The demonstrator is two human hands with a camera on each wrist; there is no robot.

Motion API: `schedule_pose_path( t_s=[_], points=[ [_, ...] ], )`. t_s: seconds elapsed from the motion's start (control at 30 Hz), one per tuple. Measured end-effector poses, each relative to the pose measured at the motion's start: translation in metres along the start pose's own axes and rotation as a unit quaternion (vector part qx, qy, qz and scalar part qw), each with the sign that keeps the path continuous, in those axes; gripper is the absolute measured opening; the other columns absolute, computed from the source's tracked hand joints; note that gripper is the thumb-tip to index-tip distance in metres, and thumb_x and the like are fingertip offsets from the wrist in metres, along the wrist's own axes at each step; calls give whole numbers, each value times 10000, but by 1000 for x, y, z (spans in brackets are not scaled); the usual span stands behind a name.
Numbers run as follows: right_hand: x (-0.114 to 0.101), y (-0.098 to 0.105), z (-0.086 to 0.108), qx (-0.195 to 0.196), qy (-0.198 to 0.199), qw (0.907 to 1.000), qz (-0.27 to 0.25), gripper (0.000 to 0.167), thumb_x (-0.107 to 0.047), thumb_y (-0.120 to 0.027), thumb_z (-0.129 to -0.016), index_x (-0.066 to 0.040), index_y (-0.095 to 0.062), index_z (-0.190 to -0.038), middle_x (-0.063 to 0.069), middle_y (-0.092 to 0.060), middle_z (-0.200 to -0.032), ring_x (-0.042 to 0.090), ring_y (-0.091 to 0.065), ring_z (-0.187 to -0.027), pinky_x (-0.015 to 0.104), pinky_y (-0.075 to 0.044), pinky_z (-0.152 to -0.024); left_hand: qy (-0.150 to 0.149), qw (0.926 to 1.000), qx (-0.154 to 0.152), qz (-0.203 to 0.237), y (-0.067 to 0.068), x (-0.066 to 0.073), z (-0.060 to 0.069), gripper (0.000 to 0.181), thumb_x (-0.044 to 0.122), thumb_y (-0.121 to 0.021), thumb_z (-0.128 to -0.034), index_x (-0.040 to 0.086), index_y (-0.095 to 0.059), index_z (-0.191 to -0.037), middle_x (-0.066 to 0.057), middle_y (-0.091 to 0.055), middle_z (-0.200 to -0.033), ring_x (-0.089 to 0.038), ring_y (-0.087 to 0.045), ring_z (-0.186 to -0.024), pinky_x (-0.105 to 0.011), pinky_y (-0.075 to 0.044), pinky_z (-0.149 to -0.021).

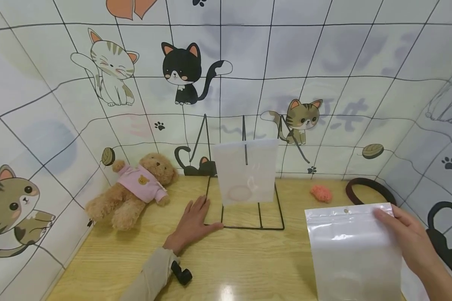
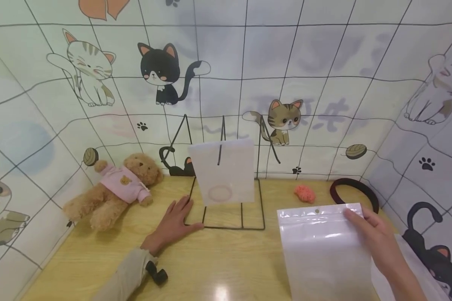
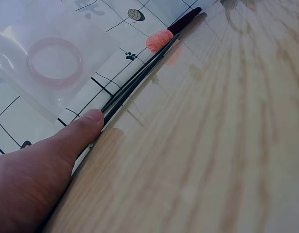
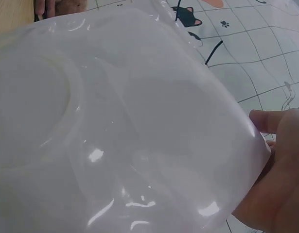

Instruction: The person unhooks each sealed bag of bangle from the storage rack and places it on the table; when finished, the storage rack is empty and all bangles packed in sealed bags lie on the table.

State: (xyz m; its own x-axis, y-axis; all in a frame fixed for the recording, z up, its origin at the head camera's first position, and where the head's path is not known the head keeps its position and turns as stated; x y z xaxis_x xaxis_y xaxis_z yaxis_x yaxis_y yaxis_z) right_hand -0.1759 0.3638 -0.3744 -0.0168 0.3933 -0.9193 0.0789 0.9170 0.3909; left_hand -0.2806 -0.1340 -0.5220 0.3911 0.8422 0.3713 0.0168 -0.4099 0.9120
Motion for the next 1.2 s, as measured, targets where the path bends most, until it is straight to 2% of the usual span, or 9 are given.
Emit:
schedule_pose_path(
  t_s=[0.13,0.23,0.3,0.47,0.63,0.77,1.0,1.13,1.2],
  points=[
    [17,7,-4,-15,-261,9975,660,255,-317,-430,-1075,-434,-552,-1265,-367,-543,-970,-33,-605,-773,252,-569,-610,15,9999,-87,63,-1,1,0,1048,768,-527,-860,31,-292,-1566,-149,-218,-1655,-293,-169,-1550,-520,-87,-1263],
    [27,11,-11,-194,-452,9910,1248,339,-398,-399,-1074,-299,-505,-1380,-197,-531,-1137,-148,-445,-863,437,-579,-826,13,9999,-91,99,-3,1,1,1056,775,-526,-855,32,-290,-1567,-147,-215,-1656,-288,-162,-1552,-515,-80,-1264],
    [33,12,-16,-317,-462,9851,1623,424,-419,-393,-1072,-158,-497,-1390,-119,-508,-1163,-182,-377,-876,436,-541,-847,21,9999,-101,91,-3,1,2,1062,782,-521,-853,33,-287,-1568,-147,-213,-1657,-285,-160,-1553,-512,-78,-1264],
    [37,9,-22,-304,35,9728,2298,454,-344,-430,-1075,47,-485,-1297,-110,-569,-1082,-188,-392,-841,157,-420,-682,29,9999,-99,64,-2,1,3,1060,783,-516,-855,35,-282,-1570,-145,-214,-1657,-284,-167,-1551,-512,-85,-1264],
    [40,-1,-26,-544,499,9645,2535,262,-217,-421,-1081,26,-517,-1100,90,-518,-860,-17,-440,-674,209,-408,-548,3,10000,4,59,1,1,3,1043,770,-528,-859,31,-307,-1561,-151,-232,-1650,-297,-186,-1545,-528,-103,-1259],
    [48,-6,-32,-905,566,9522,2861,177,-146,-420,-1073,-26,-496,-967,26,-435,-728,91,-433,-575,251,-399,-501,16,9999,-7,134,1,0,2,1042,765,-536,-857,30,-311,-1559,-150,-225,-1652,-299,-179,-1547,-528,-95,-1260],
    [58,-4,-53,-1239,868,9092,3878,265,-144,-521,-1037,99,-599,-1106,144,-652,-921,247,-576,-833,450,-515,-701,104,9998,-143,66,-2,-1,1,1047,770,-527,-857,39,-292,-1568,-138,-203,-1661,-288,-153,-1554,-515,-87,-1263],
    [67,-2,-59,-1416,885,9021,3980,378,-138,-545,-1024,200,-550,-1193,307,-662,-1030,438,-643,-955,608,-529,-805,62,9999,-110,36,0,0,1,1045,770,-527,-858,34,-302,-1564,-146,-214,-1657,-298,-166,-1550,-527,-97,-1260],
    [72,0,-61,-1488,819,9005,4002,359,-135,-541,-1025,197,-552,-1162,314,-648,-986,415,-645,-914,564,-544,-775,47,9999,-92,7,1,1,1,1049,778,-519,-856,34,-303,-1563,-146,-217,-1656,-298,-169,-1550,-526,-99,-1260]
  ],
)
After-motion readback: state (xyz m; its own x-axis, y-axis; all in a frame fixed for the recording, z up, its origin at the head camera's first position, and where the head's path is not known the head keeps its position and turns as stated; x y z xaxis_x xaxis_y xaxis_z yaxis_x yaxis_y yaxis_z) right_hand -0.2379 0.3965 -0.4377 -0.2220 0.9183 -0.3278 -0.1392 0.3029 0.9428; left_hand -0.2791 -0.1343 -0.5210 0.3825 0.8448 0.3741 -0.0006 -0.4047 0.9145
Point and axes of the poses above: each hand's wrist, its own z-axis away from the middle knuckle, its own y-axis out of the back of the hand, x = y × z, the point moved 4 cm from there along -z, towards the middle knuckle
